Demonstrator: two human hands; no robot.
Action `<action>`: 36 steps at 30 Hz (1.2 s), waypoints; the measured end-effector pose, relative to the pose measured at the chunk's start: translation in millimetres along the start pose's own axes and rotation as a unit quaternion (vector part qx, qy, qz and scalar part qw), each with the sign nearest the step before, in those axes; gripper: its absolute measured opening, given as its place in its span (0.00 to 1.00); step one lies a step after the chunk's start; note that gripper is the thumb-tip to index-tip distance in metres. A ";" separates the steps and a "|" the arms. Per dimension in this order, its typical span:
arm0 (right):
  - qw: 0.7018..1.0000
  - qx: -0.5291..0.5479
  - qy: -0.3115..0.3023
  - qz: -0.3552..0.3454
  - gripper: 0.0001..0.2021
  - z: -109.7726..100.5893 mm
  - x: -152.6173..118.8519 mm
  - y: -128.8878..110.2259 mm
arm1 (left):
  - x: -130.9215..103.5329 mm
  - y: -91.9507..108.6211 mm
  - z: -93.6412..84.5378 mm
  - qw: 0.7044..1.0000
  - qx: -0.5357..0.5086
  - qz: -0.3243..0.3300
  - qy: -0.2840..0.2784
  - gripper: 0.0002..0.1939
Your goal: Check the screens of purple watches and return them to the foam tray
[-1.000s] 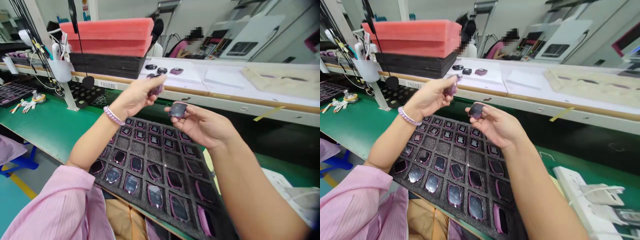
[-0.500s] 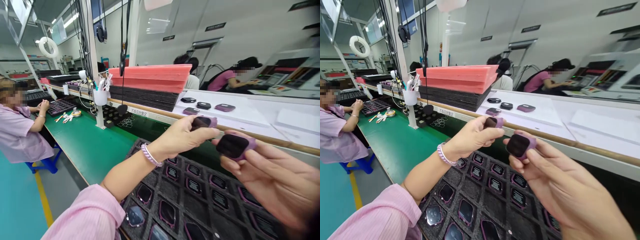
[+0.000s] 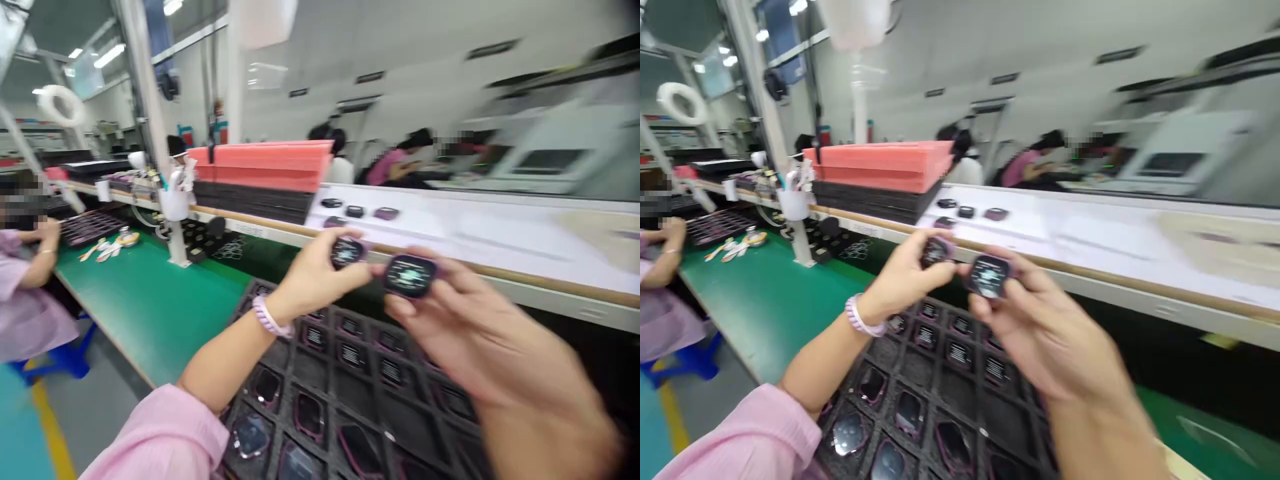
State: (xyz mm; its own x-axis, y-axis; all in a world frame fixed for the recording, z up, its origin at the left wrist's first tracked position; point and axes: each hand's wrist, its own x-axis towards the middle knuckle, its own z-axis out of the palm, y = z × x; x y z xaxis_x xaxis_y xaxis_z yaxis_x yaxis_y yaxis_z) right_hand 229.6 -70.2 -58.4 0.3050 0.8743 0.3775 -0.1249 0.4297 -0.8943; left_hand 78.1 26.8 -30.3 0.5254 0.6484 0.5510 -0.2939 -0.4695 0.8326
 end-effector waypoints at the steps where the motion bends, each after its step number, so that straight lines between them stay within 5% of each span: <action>1: 0.999 0.038 -0.006 0.008 0.20 6.8 -2.2 -5.7 | -0.7 1.0 -0.3 1.000 0.004 0.017 0.010 0.17; 15: 0.992 0.112 -0.056 -0.023 0.17 7.8 -3.8 -9.5 | -5.7 0.7 4.8 0.988 0.130 0.081 0.038 0.20; 36: 0.993 0.091 -0.062 -0.039 0.16 6.2 -3.8 -10.7 | -2.4 -4.2 5.7 0.990 0.116 0.075 0.031 0.19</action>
State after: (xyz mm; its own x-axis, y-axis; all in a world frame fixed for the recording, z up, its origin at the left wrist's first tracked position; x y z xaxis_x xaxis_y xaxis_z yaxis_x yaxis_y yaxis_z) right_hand 223.8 -76.7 -48.7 0.2029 0.8532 0.4805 -0.2782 0.5207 -0.8071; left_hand 82.7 23.8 -35.4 0.4369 0.5934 0.6760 -0.1701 -0.6834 0.7099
